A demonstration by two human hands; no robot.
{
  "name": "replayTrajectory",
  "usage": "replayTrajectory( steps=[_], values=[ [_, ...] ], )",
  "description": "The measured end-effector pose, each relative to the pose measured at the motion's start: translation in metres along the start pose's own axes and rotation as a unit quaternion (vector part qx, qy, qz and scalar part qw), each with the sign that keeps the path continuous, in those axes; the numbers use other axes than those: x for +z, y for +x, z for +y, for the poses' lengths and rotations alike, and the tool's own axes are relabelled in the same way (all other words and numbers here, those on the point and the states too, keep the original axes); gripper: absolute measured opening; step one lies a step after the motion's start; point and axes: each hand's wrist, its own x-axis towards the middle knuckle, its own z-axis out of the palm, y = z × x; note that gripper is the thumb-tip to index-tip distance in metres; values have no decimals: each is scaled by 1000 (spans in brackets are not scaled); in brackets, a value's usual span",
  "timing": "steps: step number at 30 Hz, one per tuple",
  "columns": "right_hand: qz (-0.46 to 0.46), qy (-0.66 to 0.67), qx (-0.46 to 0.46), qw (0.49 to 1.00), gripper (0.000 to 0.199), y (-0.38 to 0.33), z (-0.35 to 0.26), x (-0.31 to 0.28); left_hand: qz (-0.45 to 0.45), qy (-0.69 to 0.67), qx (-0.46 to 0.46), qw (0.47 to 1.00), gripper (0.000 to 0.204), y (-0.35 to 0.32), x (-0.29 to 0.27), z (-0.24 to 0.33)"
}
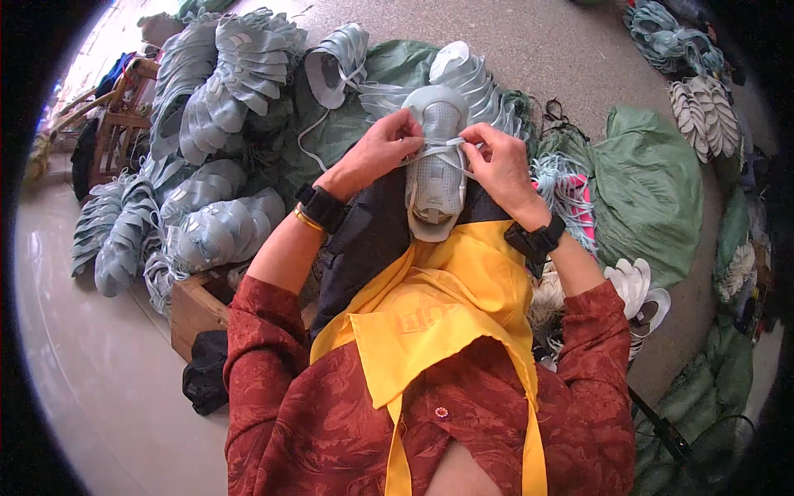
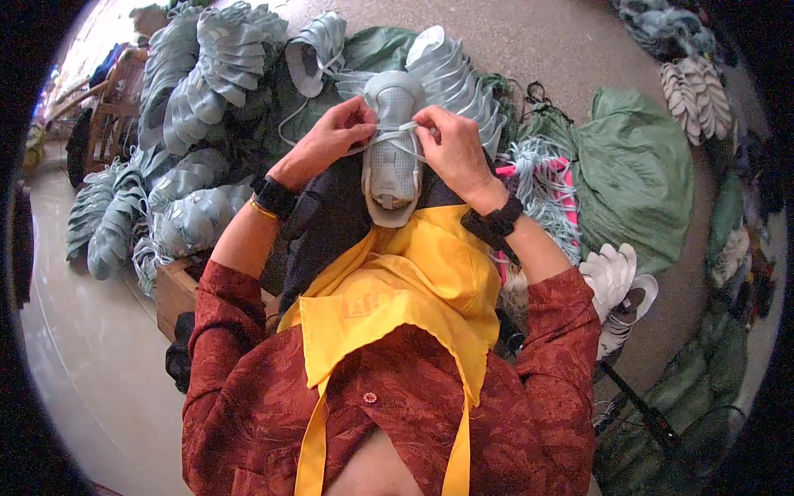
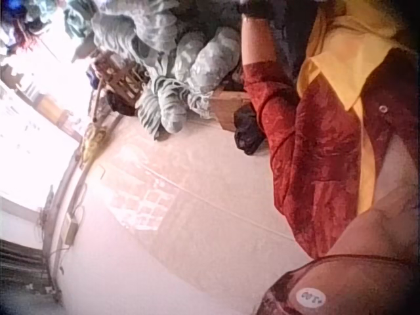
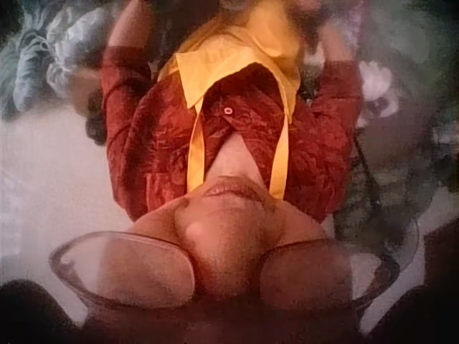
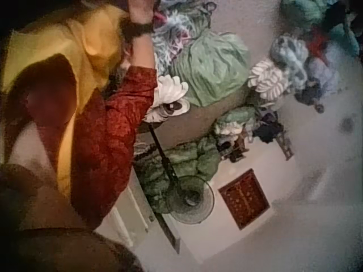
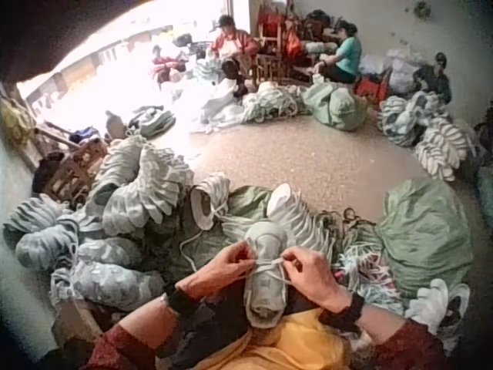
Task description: The person sits on the floor and laces a single white sneaker by hand, threading the laces through the eyelets and tightening them. The workspace is surrounded by stacks of similar shoes and green sacks.
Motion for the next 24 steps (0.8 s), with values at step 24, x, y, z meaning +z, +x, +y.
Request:
replayTrajectory(
  steps=[24],
  values=[
    [-19,65,84,994,14,-14,-9,-8,-17,49,-25,998,12,-4,1,9]
  ],
)
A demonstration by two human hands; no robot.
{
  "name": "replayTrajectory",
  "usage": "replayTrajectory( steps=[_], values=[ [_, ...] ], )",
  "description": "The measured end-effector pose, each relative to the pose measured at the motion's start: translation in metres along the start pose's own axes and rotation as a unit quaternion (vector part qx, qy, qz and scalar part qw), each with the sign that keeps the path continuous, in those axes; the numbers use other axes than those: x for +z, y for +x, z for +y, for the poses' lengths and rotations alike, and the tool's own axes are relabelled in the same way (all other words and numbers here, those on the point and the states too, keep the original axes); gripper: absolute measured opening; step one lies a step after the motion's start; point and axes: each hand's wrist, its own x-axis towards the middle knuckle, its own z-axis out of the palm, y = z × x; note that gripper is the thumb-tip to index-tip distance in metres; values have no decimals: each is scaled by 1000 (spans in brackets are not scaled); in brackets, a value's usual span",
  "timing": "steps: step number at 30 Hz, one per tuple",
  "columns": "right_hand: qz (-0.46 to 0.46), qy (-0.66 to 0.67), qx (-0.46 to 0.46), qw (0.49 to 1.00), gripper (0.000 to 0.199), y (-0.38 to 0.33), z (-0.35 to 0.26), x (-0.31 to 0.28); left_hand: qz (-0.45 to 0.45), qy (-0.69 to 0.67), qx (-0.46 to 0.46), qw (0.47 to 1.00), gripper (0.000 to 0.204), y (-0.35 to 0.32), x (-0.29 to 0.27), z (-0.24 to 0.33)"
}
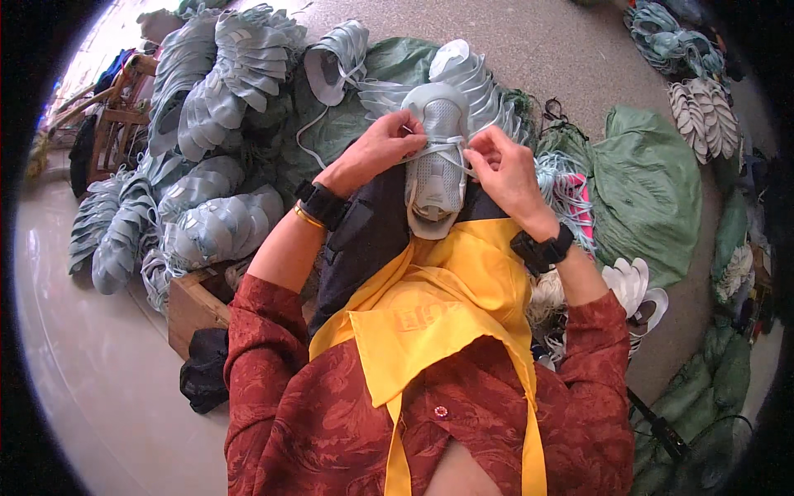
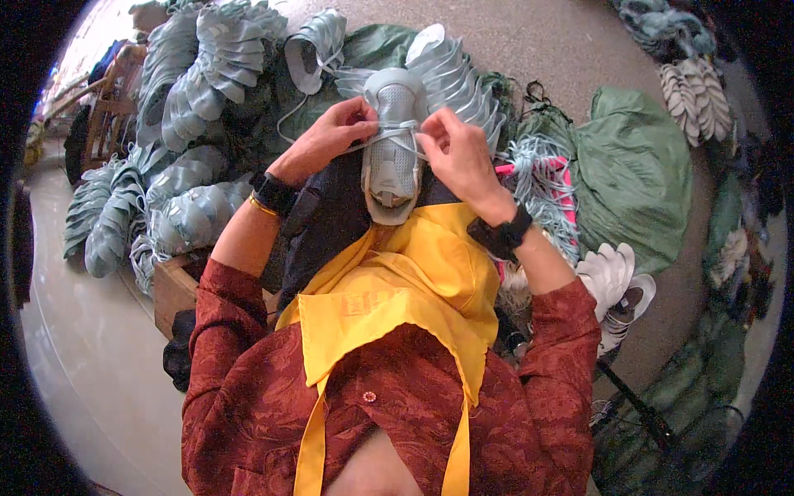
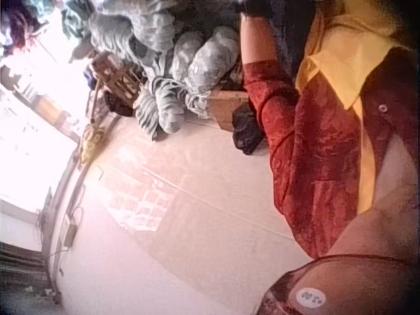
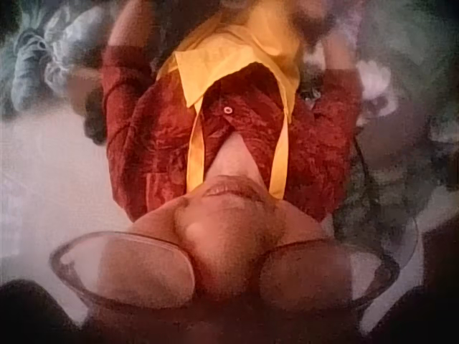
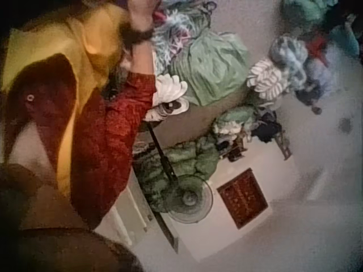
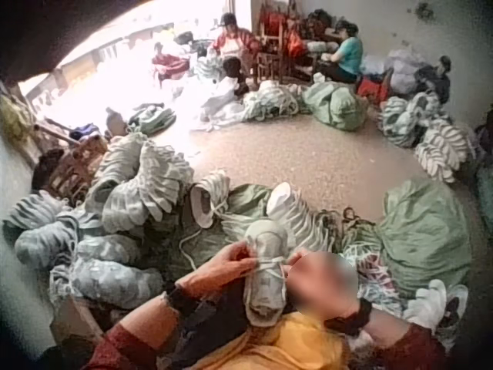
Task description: The person sits on the floor and laces a single white sneaker by hand, threading the laces through the eyelets and tightening them. The workspace is surrounded by stacks of similar shoes and green sacks.
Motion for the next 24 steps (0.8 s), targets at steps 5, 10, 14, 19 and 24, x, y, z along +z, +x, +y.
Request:
replayTrajectory(
  steps=[5,10,14,19,24],
  values=[
    [-50,-67,-19,996,16,-14,-14,-7,28,31,59,997,28,5,3,-14],
    [-46,-80,-27,995,15,-14,-18,-9,109,133,106,979,35,-4,14,-10],
    [-41,-71,-47,995,12,-21,-18,-12,161,177,120,963,34,-10,23,-3],
    [-19,-150,-63,986,11,-33,-17,-33,168,204,108,958,34,-13,22,0],
    [-32,-129,-44,990,10,-38,-19,-31,143,200,84,966,27,-16,19,3]
  ],
)
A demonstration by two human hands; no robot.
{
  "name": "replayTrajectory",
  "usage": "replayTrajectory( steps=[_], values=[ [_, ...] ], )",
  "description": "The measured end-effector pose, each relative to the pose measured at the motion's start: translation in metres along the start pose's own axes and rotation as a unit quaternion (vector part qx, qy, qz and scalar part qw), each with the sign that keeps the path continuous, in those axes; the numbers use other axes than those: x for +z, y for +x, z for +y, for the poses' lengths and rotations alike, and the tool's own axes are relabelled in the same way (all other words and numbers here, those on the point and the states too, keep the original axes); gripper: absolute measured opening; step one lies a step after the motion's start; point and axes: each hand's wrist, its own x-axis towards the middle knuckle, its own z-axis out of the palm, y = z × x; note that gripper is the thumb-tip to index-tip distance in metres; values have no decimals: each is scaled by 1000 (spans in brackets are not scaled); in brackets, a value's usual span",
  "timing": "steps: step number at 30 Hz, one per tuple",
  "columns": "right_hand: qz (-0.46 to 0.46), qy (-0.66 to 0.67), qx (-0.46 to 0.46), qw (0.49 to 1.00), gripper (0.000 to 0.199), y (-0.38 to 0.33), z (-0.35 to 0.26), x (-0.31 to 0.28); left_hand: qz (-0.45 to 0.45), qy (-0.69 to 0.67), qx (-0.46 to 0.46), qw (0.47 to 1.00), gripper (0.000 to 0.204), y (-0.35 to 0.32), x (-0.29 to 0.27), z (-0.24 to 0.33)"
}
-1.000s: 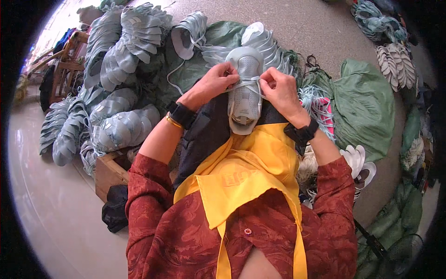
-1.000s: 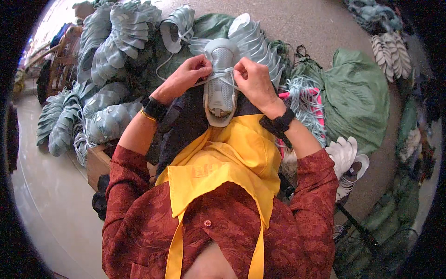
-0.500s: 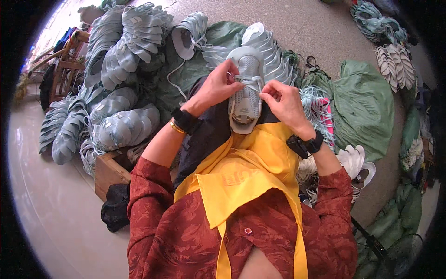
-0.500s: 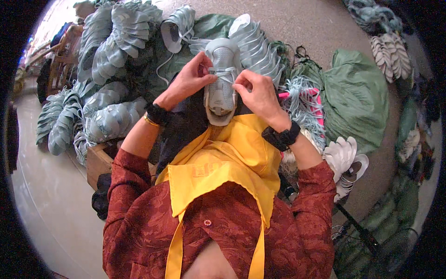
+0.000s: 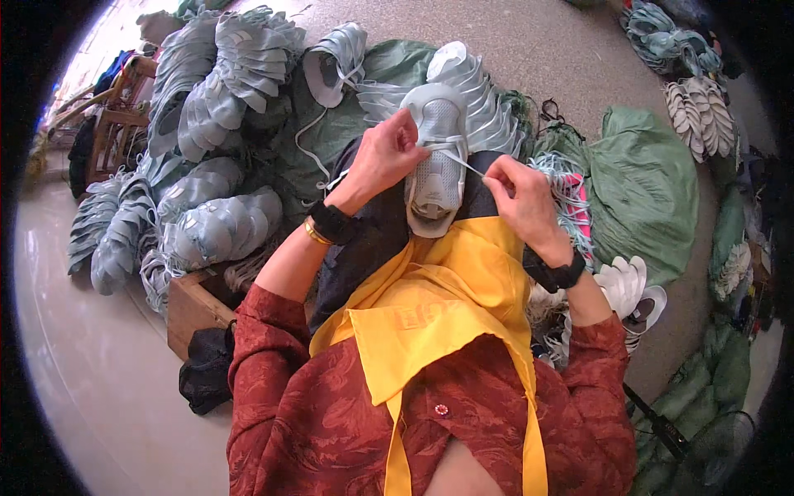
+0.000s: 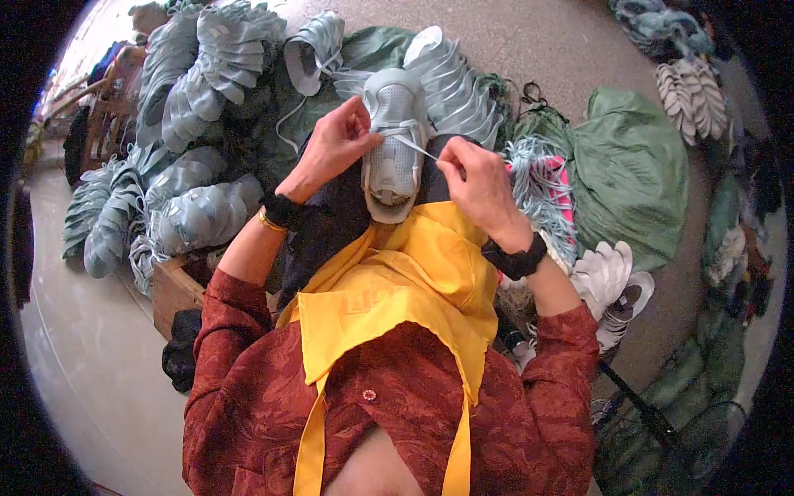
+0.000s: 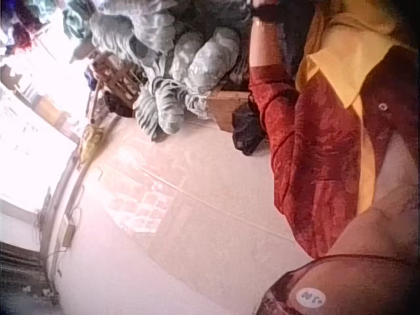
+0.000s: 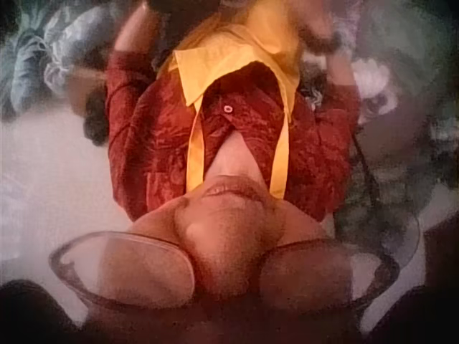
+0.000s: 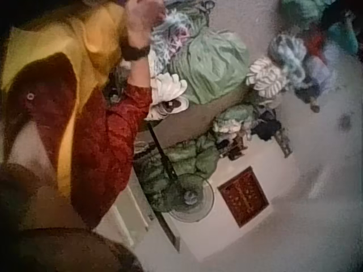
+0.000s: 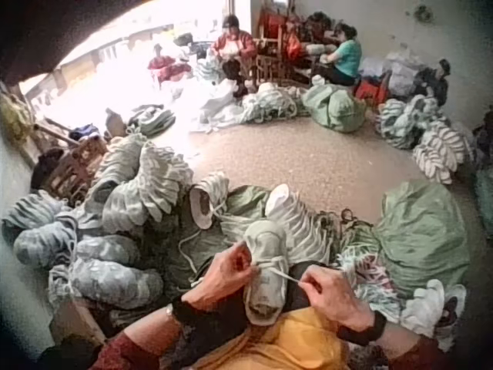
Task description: The person sits on the floor and laces a single white sneaker by hand, threading the laces through the eyelets and tightening them. The workspace is surrounded by stacks of similar shoes and green sacks.
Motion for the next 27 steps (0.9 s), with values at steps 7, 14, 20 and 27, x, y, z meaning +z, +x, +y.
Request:
replayTrajectory(
  steps=[7,14,20,27],
  values=[
    [40,-25,-34,998,10,1,10,7,-60,-279,-22,958,20,-15,-18,-3],
    [27,-17,-3,999,10,2,7,10,-76,-198,-18,977,17,-25,-25,-9],
    [75,-54,-58,994,6,3,12,6,-51,-61,11,997,14,-26,-31,-4],
    [126,-168,-121,970,7,1,19,-20,57,123,154,979,14,-36,-33,0]
  ],
)
